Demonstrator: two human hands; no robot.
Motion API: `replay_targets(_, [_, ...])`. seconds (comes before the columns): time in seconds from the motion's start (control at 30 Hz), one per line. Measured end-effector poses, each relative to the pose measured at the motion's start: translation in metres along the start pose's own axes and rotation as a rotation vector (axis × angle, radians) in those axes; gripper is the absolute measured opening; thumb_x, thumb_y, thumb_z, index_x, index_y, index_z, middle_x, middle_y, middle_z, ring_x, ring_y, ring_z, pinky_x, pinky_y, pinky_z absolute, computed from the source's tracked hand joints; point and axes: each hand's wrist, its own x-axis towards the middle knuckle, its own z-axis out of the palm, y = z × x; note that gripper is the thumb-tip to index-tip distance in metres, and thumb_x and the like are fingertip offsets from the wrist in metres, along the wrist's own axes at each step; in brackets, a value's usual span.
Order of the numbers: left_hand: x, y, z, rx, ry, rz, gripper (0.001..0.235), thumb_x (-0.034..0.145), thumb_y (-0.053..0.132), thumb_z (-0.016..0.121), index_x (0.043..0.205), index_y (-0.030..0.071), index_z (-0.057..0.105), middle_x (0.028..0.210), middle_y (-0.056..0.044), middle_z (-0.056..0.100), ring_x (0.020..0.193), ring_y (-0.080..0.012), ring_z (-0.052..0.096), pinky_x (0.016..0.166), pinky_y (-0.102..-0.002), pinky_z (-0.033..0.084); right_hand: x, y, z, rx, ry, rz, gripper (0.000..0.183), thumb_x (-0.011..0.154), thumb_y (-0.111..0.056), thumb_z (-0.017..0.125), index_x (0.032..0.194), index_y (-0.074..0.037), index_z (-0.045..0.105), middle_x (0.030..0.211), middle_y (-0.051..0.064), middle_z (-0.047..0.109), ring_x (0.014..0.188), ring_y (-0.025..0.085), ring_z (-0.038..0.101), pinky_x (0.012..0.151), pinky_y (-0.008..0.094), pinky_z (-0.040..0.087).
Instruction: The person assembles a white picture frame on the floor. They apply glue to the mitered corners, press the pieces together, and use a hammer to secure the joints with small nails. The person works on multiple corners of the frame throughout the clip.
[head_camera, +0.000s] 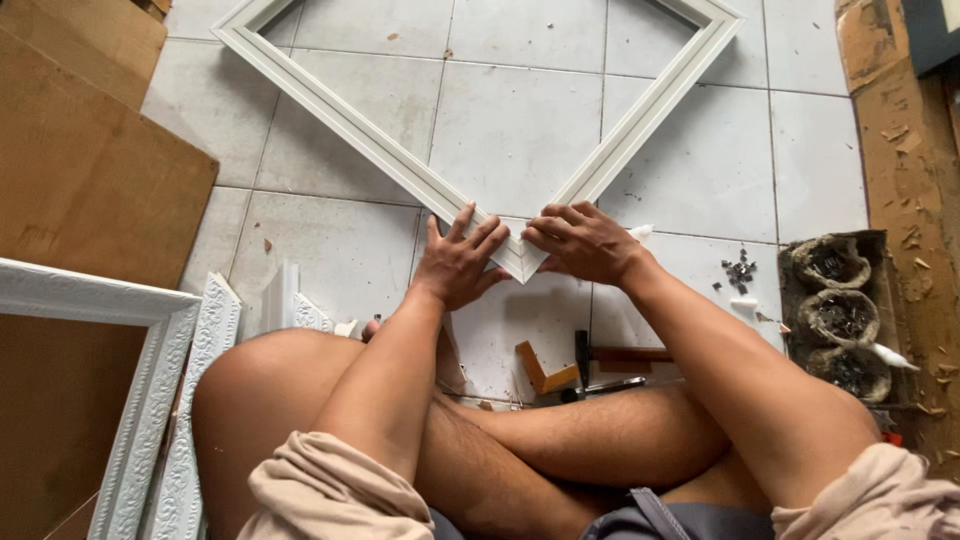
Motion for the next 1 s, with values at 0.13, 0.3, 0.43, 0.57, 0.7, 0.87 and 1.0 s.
replay_targets(0.13, [0.0,0.003,-0.002,0.026,-0.006,0.006,0.067,0.094,0.072,0.046,0.145,0.029,0.046,0.143,-0.001,0.055,0.144,-0.0372,0.038,0.095,-0.076,0.042,-0.002,0.0,0.0,0.03,-0.014,0.004,0.062,0.087,-0.06,0.066,0.138,-0.026,0.055,0.127,-0.003,0.054,0.127,0.019,0.051,0.093,0.036,0.048])
replay_targets(0.3, [0.0,0.003,-0.003,0.022,-0.019,-0.002,0.068,0.095,0.074,0.042,0.146,0.029,0.044,0.144,-0.001,0.054,0.145,-0.0363,0.037,0.096,-0.077,0.042,-0.002,0.001,0.004,0.059,-0.025,0.003,0.063,0.088,-0.062,0.065,0.139,-0.026,0.055,0.125,-0.002,0.055,0.127,0.02,0.051,0.092,0.037,0.047])
replay_targets(0.43, [0.0,0.005,0.0,0.035,-0.032,-0.013,0.067,0.095,0.075,0.039,0.146,0.03,0.043,0.145,0.0,0.052,0.146,-0.0356,0.036,0.097,-0.076,0.042,-0.006,0.001,0.007,0.047,-0.017,0.004,0.064,0.09,-0.063,0.063,0.141,-0.025,0.054,0.127,-0.001,0.055,0.129,0.021,0.051,0.093,0.038,0.047])
replay_targets(0.57, [-0.001,0.006,-0.007,0.034,-0.069,-0.029,0.065,0.096,0.073,0.039,0.146,0.032,0.042,0.146,0.001,0.05,0.147,-0.0349,0.035,0.099,-0.075,0.042,-0.006,-0.002,0.006,0.037,-0.014,0.022,0.066,0.09,-0.063,0.063,0.143,-0.025,0.053,0.13,0.0,0.056,0.131,0.022,0.051,0.095,0.039,0.047])
replay_targets(0.7, [-0.001,0.005,-0.005,0.001,-0.085,-0.041,0.066,0.095,0.073,0.043,0.147,0.033,0.042,0.148,0.002,0.049,0.149,-0.0346,0.033,0.101,-0.076,0.041,-0.016,-0.016,0.013,0.041,-0.024,0.108,0.066,0.09,-0.059,0.064,0.147,-0.027,0.054,0.139,-0.001,0.059,0.137,0.021,0.05,0.101,0.041,0.043])
replay_targets(0.87, [0.005,0.003,-0.009,-0.079,-0.225,-0.086,0.067,0.094,0.074,0.046,0.149,0.036,0.04,0.152,0.004,0.049,0.153,-0.0335,0.03,0.104,-0.074,0.041,-0.021,-0.043,0.011,0.034,-0.109,0.323,0.071,0.098,-0.054,0.055,0.162,-0.028,0.037,0.161,0.001,0.047,0.148,0.027,0.042,0.111,0.06,0.037])
replay_targets(1.0, [0.004,0.01,-0.019,-0.083,-0.263,-0.121,0.066,0.093,0.07,0.051,0.149,0.037,0.041,0.157,0.004,0.046,0.154,-0.0343,0.027,0.106,-0.075,0.04,-0.022,-0.072,-0.001,0.045,-0.152,0.446,0.063,0.105,-0.045,0.052,0.161,-0.022,0.038,0.162,0.005,0.044,0.149,0.03,0.039,0.111,0.068,0.032])
